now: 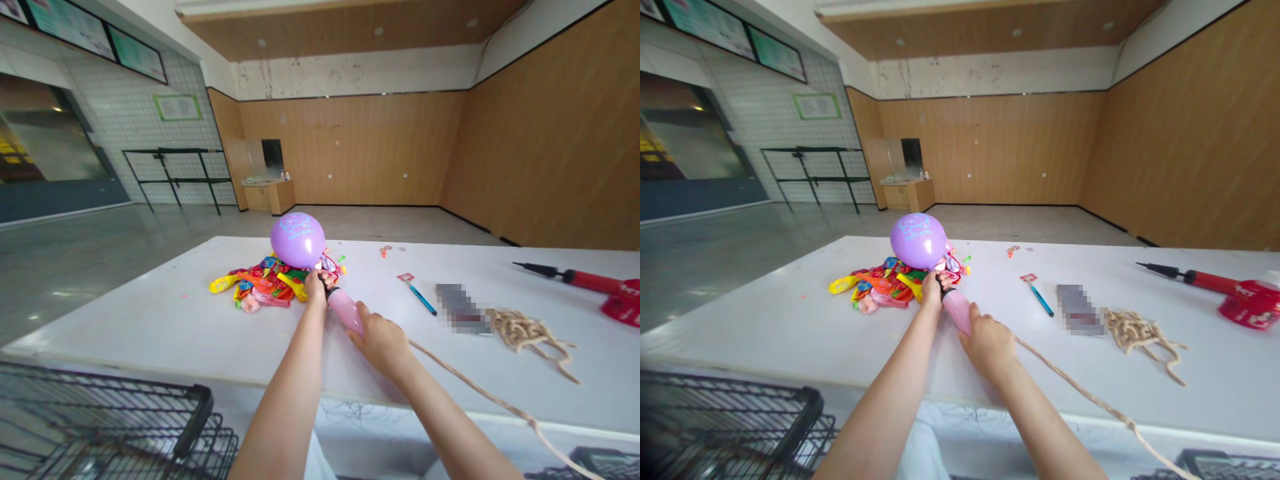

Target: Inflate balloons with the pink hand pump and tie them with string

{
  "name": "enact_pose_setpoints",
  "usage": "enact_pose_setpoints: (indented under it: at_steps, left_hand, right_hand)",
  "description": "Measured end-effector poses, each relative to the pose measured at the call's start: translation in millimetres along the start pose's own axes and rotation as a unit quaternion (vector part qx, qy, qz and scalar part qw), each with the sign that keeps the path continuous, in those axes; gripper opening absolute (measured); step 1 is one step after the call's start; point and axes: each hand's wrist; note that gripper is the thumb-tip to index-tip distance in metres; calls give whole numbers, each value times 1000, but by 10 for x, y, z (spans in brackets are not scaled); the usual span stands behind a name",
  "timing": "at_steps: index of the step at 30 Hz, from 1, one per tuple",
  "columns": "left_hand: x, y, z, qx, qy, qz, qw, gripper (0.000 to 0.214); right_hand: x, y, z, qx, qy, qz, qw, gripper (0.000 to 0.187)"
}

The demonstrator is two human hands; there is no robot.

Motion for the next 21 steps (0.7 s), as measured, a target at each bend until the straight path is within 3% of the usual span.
enact_pose_setpoints:
  at_steps: [3, 9, 12, 15, 21]
  left_hand:
    - [18, 14, -43, -15, -25, -2, 1000, 15]
    - [-34, -11, -81, -31, 2, -9, 999, 18]
    - [-78, -35, -69, -37, 9, -11, 999, 20]
    - [-67, -45, -57, -25, 8, -10, 1000, 21]
    - [9, -5, -3, 7, -23, -27, 999, 18]
  right_hand:
    - [-129, 116, 0, 4, -20, -3, 1000, 61]
    - [-561, 592, 149, 70, -57, 6, 996, 51]
    - [-616, 724, 174, 65, -46, 7, 997, 48]
    - [-492, 625, 134, 39, -1, -4, 999, 50]
    - [-91, 67, 40, 14, -8, -3, 1000, 55]
Point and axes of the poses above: each hand's wrist, its own y-axis away from the middle knuckle, its own z-axis out of the back of the hand, x = y × z, and after that the axes turned 3 degrees about y, right-handed
